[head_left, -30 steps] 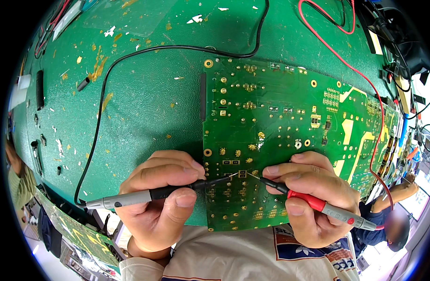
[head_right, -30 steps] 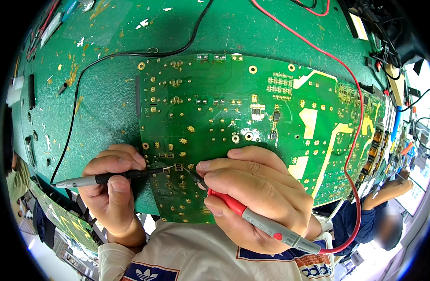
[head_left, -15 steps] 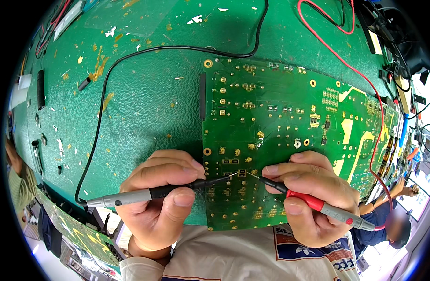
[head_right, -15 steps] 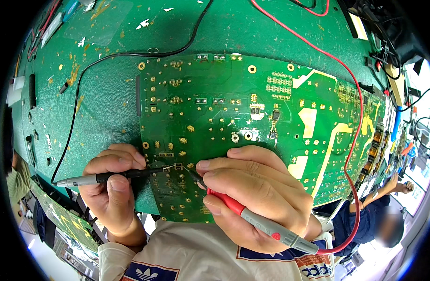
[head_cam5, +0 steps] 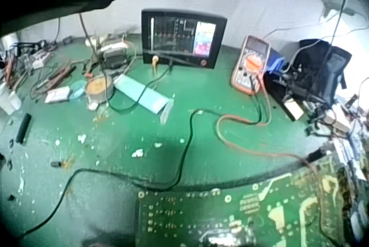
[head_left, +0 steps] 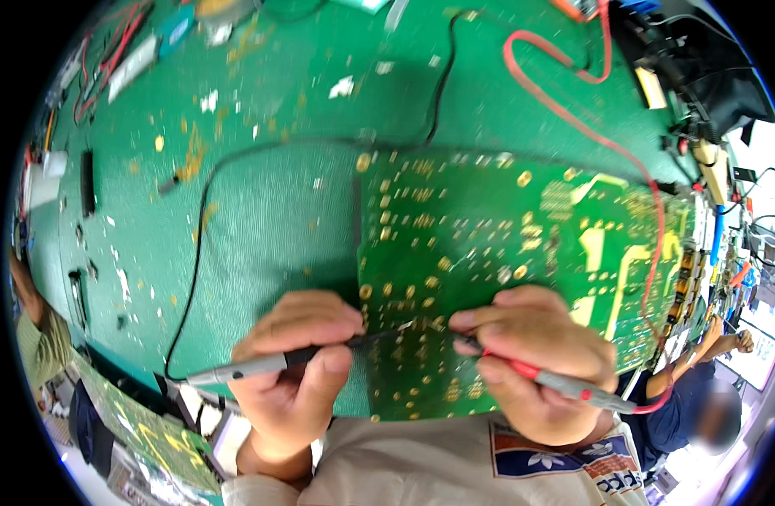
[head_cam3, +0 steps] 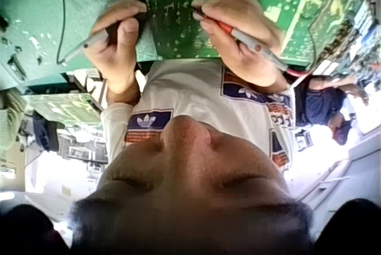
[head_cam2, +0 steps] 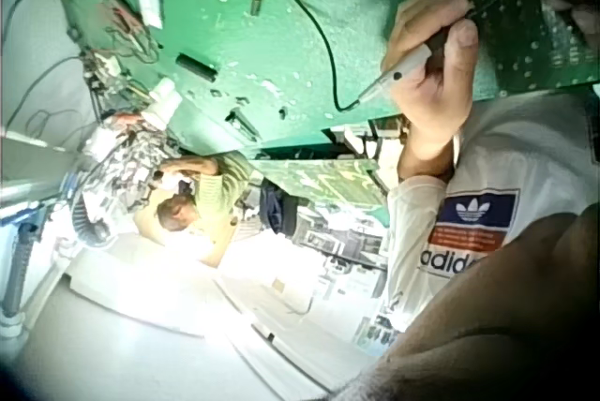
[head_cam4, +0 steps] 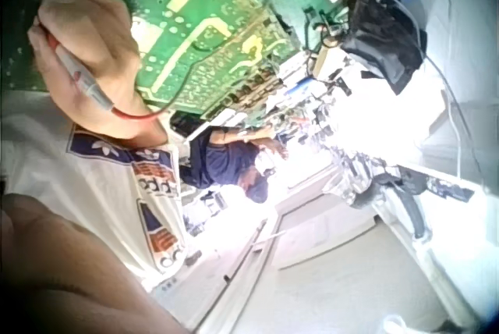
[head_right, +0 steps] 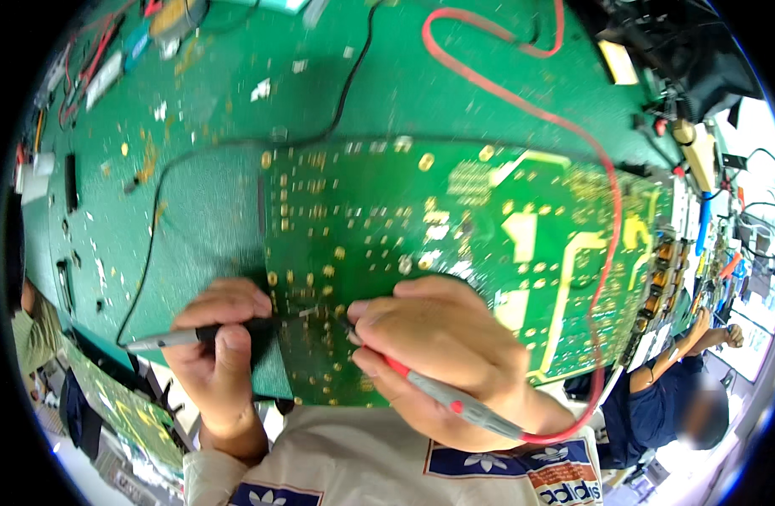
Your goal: The person touches a circuit board with test probes, adjusts settings on a digital multimeter, and handles wires.
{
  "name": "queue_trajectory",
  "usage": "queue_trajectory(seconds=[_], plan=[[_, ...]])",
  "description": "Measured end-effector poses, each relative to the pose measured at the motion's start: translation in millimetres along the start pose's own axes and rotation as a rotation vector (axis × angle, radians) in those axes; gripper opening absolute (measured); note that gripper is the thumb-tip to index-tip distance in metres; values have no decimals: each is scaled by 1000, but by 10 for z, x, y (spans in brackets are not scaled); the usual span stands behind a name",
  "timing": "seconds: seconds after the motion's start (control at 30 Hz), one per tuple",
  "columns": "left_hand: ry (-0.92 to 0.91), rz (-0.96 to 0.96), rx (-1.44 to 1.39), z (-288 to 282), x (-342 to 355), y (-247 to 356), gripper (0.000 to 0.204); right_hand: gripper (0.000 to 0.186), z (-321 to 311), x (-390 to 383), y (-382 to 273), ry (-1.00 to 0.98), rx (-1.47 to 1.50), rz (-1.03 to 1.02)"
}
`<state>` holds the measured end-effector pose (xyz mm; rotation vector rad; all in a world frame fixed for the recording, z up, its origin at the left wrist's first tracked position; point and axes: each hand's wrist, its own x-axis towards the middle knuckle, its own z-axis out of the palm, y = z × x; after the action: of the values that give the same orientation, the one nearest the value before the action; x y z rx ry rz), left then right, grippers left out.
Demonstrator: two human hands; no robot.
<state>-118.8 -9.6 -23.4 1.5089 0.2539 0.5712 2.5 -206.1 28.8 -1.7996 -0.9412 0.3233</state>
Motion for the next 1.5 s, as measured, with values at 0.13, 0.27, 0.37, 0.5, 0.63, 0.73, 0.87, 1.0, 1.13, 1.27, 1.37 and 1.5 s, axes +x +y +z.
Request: queue_trajectory(seconds=[0.13, 0.27, 0.37, 0.5, 0.63, 0.73, 0.87, 1.0, 1.13, 1.27, 1.37, 1.5], plan=[[63, -69, 2, 37, -33, 126, 12, 27, -10, 49, -70, 11, -17, 30], [45, -130, -11, 35, -27, 137, 12, 24, 24, 35, -47, 70, 14, 13], [43, -156, -12, 44, -29, 138, 11, 21, 15, 29, -35, 81, 21, 27], [23, -143, 2, 19, -33, 139, 11, 20, 64, 9, -23, 105, 26, 30], [31, -173, -24, 27, -49, 135, 10, 22, 94, 8, -14, 127, 12, -4], [38, -204, -35, 31, -74, 149, 10, 24, 120, -6, -10, 159, -3, -33], [33, -202, 49, 34, -81, 148, 18, 21, 102, 14, -65, 160, -50, -40], [47, -211, 36, 46, -74, 150, 14, 17, 107, -1, -74, 171, -83, -51], [80, -217, 23, 79, -72, 169, 9, 16, 92, -9, -101, 150, -122, -31], [68, -205, 64, 69, -91, 146, 13, 15, 91, -12, -124, 141, -135, -30], [82, -196, 47, 78, -97, 156, 11, 14, 92, -15, -139, 134, -141, -22], [79, -190, 58, 79, -99, 158, 10, 15, 92, -17, -141, 134, -125, -9]])
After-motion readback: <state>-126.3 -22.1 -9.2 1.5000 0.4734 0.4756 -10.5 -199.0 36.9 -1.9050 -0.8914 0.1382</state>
